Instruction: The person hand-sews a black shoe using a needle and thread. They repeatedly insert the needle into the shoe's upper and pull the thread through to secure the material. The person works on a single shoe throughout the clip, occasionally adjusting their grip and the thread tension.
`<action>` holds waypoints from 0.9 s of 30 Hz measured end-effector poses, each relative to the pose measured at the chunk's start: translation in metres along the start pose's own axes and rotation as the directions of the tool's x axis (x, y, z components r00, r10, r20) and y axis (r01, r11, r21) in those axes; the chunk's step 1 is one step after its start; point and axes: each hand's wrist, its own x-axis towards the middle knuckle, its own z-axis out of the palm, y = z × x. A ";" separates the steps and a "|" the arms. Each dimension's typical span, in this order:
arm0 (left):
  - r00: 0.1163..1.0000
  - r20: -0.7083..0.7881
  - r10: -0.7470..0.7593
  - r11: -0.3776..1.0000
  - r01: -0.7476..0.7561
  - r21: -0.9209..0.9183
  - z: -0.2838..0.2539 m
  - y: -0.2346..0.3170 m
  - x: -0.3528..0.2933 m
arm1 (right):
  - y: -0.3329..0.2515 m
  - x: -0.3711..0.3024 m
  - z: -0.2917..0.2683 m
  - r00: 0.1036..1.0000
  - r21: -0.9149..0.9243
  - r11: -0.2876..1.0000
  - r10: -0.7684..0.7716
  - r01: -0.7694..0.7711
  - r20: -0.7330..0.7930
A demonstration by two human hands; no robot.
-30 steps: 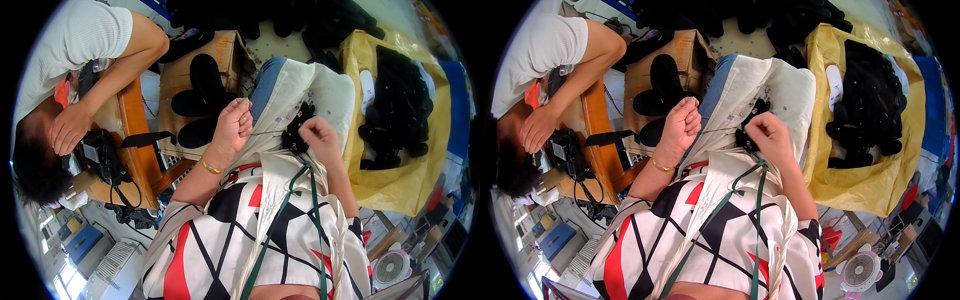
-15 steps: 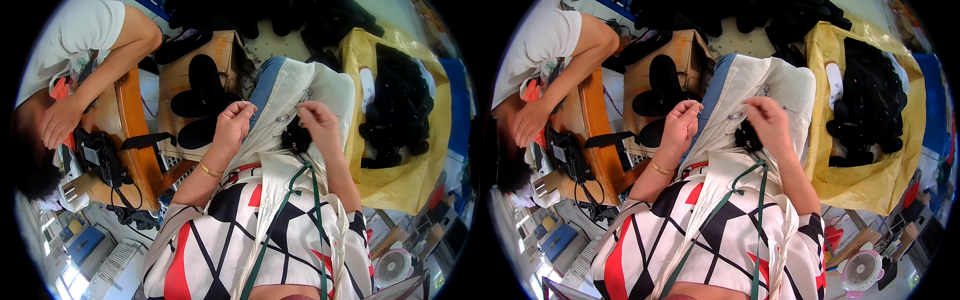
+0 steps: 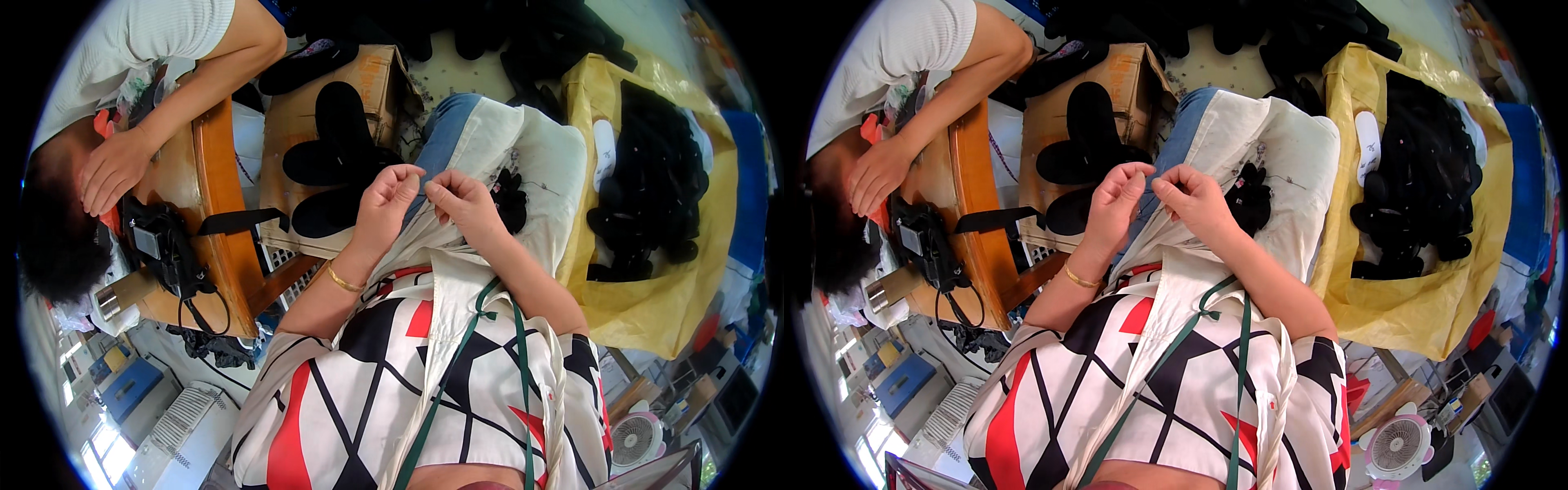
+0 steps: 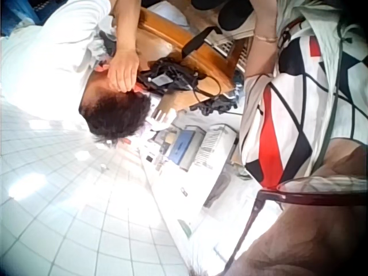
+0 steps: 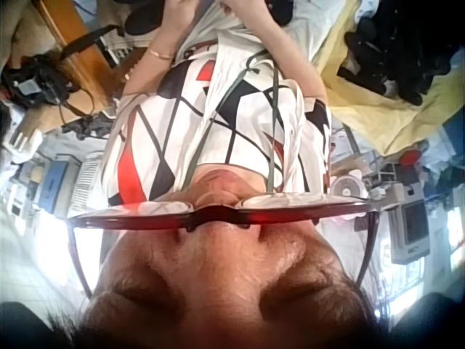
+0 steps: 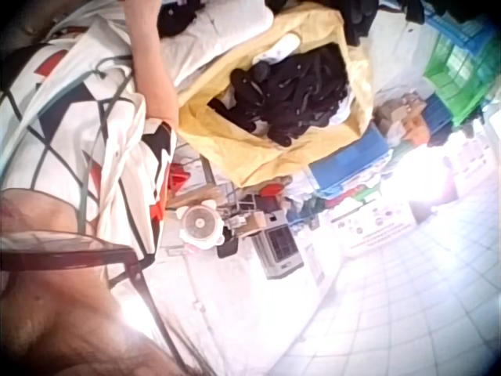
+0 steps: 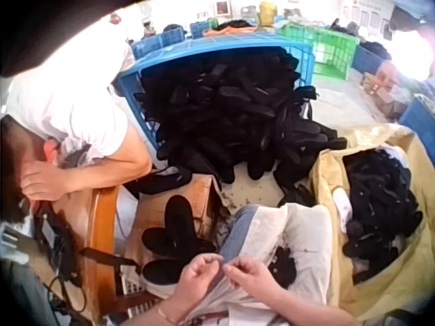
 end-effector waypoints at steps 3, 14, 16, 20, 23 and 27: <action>0.984 -0.004 0.176 0.921 -0.163 0.353 -0.004 -0.007 -0.003 | 0.010 -0.001 0.001 0.972 -0.226 0.960 -0.199 0.167 -0.126; 0.967 -0.052 0.251 0.842 -0.192 0.504 -0.039 0.026 -0.008 | -0.018 -0.004 -0.042 0.633 -0.401 0.743 -0.667 0.536 -0.392; 0.950 -0.058 0.308 0.816 -0.232 0.529 -0.046 0.032 -0.008 | -0.037 -0.009 -0.052 0.572 -0.374 0.702 -0.711 0.606 -0.408; 0.918 -0.097 0.385 0.766 -0.259 0.588 -0.062 0.041 -0.006 | -0.072 -0.022 -0.075 0.375 -0.498 0.580 -0.808 0.645 -0.455; 0.898 -0.094 0.431 0.733 -0.287 0.617 -0.069 0.043 -0.005 | -0.091 -0.031 -0.096 0.241 -0.542 0.524 -0.827 0.656 -0.508; 0.909 -0.123 0.399 0.777 -0.264 0.571 -0.071 0.038 -0.005 | -0.117 -0.046 -0.111 0.370 -0.135 0.540 -0.717 0.831 -0.590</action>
